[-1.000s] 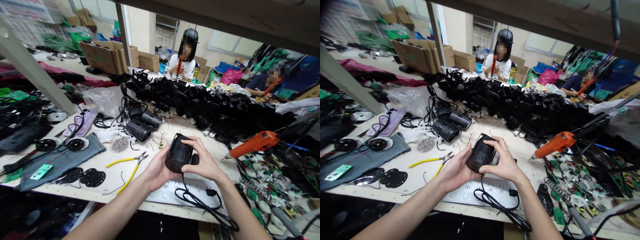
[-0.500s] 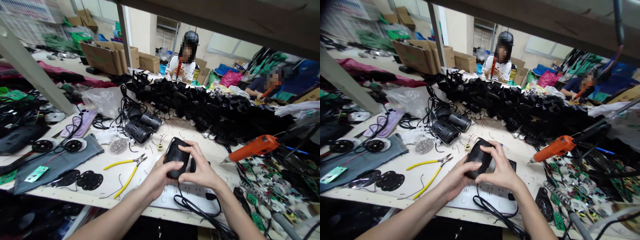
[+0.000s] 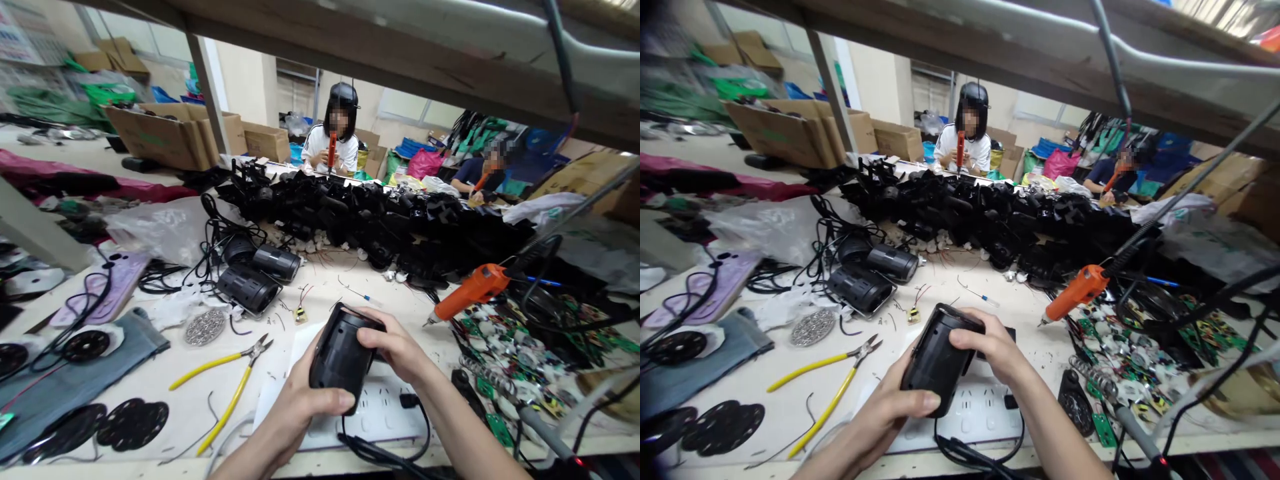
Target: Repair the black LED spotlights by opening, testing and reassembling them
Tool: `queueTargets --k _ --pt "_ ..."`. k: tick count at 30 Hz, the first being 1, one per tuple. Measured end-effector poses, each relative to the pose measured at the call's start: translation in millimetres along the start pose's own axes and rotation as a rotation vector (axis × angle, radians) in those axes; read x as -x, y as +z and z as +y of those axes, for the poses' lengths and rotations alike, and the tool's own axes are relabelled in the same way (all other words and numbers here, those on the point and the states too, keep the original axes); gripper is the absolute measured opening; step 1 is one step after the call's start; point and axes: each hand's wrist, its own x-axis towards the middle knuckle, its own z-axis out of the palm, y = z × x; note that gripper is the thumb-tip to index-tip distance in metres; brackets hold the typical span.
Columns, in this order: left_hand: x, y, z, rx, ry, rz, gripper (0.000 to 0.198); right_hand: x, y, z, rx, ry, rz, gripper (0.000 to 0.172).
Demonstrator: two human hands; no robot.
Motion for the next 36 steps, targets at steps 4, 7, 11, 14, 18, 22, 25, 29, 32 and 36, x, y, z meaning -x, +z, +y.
queueTargets --k 4,7,11,14,18,22,25,29,32,36 --pt "2 0.8 -5 -0.002 -0.023 0.074 0.087 -1 6 4 -0.047 0.059 0.127 0.033" --pt "3 1.8 -6 -0.022 -0.031 0.09 0.085 -2 7 5 -0.052 0.067 0.131 0.035" --pt "1 4.2 -1 -0.07 -0.072 0.129 0.079 -6 7 5 -0.015 0.026 0.163 0.028" --pt "-4 5.9 2 -0.186 -0.081 0.193 0.075 -8 9 6 0.018 0.014 0.186 0.026" --pt "-12 5.6 2 -0.145 -0.137 0.226 0.057 -11 10 7 0.108 -0.011 0.23 0.032" --pt "-18 7.9 4 0.1 -0.348 0.277 0.032 -11 2 7 0.299 0.007 0.27 0.05" --pt "-20 11.7 9 0.23 -0.448 0.286 0.031 2 -15 6 0.273 -0.018 0.301 0.06" --pt "-12 13.0 12 0.301 -0.522 0.285 0.042 46 -42 20 0.331 -0.156 0.579 0.052" --pt "5 13.0 10 0.254 -0.55 0.27 0.045 86 -55 45 0.419 -0.147 0.748 0.039" --pt "39 17.8 0 0.168 -0.613 0.315 0.047 125 -60 75 0.549 -0.099 0.748 0.028"
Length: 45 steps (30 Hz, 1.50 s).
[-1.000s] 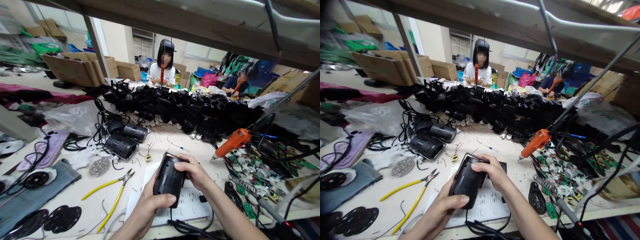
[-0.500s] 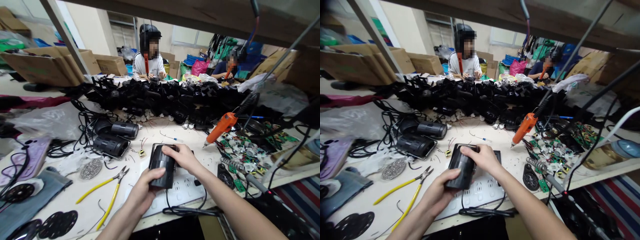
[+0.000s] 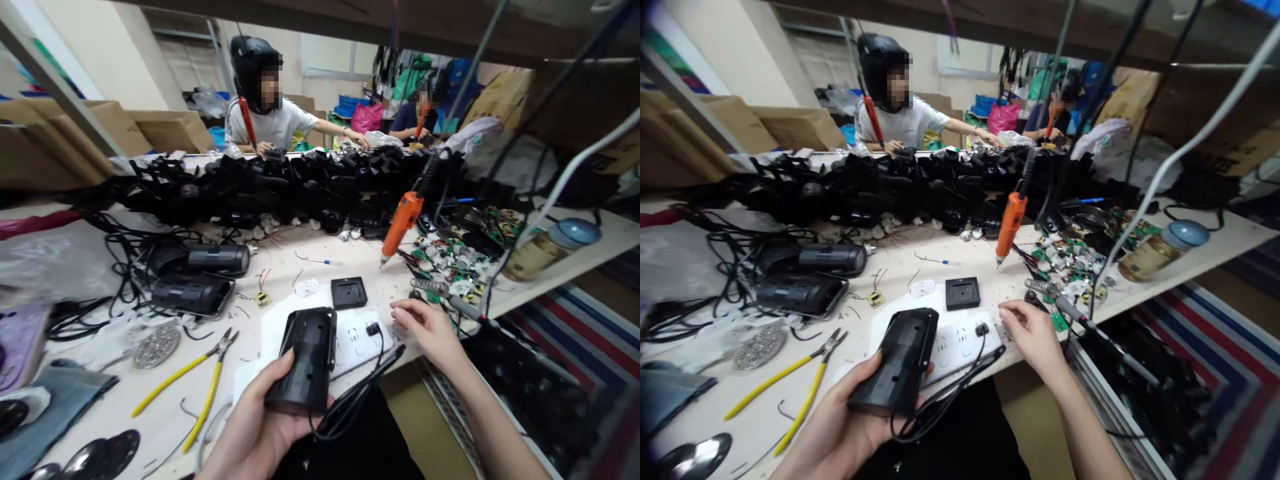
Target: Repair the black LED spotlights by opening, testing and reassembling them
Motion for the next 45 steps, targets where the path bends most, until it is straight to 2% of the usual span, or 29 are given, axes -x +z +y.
queueTargets --k 2,5,10,15,19,23,29,35,38,40,42,44,45 --pt "11 -2.0 -15 -0.01 -0.098 0.022 0.046 8 -3 5 0.033 -0.022 -0.022 0.022" --pt "23 -2.1 -36 -0.02 -0.294 -0.007 0.045 8 -1 5 0.048 -0.073 -0.09 0.02" --pt "17 -2.6 -66 -0.12 -0.481 -0.055 0.052 -3 11 -3 0.116 -0.189 -0.289 0.03" --pt "-8 2.6 -87 -0.218 -0.545 -0.084 0.053 -11 19 -12 0.245 -0.224 -0.398 0.044" --pt "-35 13.8 -101 -0.35 -0.641 -0.082 0.051 -19 24 -15 0.333 -0.143 -0.457 0.053" --pt "-58 18.6 -115 -0.44 -0.642 -0.079 0.038 -22 27 -15 0.366 -0.079 -0.486 0.054" --pt "-65 17.7 -121 -0.471 -0.605 -0.021 0.033 -14 26 -8 0.336 -0.097 -0.464 0.05" --pt "-65 19.5 -124 -0.484 -0.591 0.07 0.032 -5 27 2 0.287 -0.15 -0.393 0.05" --pt "-68 21.5 -126 -0.507 -0.599 0.095 0.03 7 25 0 0.321 -0.235 -0.29 0.045" --pt "-70 22.8 -126 -0.518 -0.599 0.12 0.03 22 24 -5 0.352 -0.29 -0.159 0.041" --pt "-72 23.7 -126 -0.53 -0.583 0.155 0.031 44 26 -8 0.31 -0.285 0.045 0.032" --pt "-74 24.4 -126 -0.546 -0.561 0.168 0.034 73 33 -3 0.139 -0.247 0.278 0.015" --pt "-76 24.6 -126 -0.554 -0.556 0.165 0.034 88 37 3 0.06 -0.202 0.351 0.013"
